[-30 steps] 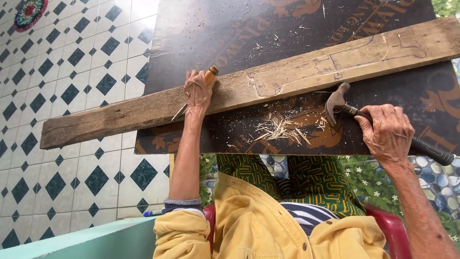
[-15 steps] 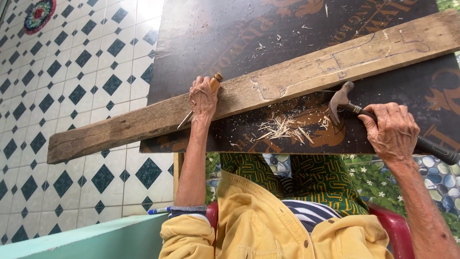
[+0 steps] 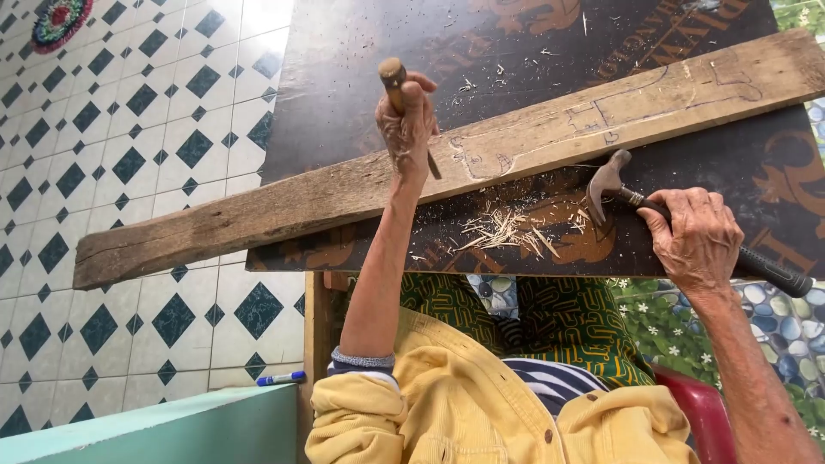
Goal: Carving a design into a wooden plank using a chisel and a hammer.
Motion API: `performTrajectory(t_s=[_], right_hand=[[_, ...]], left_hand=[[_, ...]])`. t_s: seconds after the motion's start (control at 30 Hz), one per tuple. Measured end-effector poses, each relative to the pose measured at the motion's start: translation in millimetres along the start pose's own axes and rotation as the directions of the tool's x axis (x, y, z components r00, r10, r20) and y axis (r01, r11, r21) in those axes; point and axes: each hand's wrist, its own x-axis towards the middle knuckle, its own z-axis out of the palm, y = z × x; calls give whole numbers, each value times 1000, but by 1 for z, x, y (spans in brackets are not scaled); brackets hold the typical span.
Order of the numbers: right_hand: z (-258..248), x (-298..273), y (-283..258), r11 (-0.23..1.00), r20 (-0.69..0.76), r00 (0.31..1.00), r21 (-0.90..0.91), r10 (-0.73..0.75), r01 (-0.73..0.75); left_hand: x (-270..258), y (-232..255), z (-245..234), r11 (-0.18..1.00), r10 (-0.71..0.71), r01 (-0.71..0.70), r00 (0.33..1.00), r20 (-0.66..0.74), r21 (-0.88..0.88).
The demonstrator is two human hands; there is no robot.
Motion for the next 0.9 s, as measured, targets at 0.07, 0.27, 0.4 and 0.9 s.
performTrajectory(t_s=[0.07, 0.27, 0.4, 0.9], right_hand=[[0, 2, 0, 1000, -5, 1000, -4, -1, 1], [0, 3, 1, 1000, -9, 1000, -9, -3, 3], [3, 2, 1, 1000, -26, 1000, 10, -6, 6], [-1, 4, 0, 1000, -9, 1000, 27, -5, 5]], left_hand=[[5, -6, 7, 1000, -21, 21, 1000, -10, -24], [11, -12, 21, 994, -45, 43, 999, -19, -101], [15, -15, 27, 993, -9, 8, 1000, -10, -120], [13, -26, 44, 997, 1, 6, 996, 93, -77]])
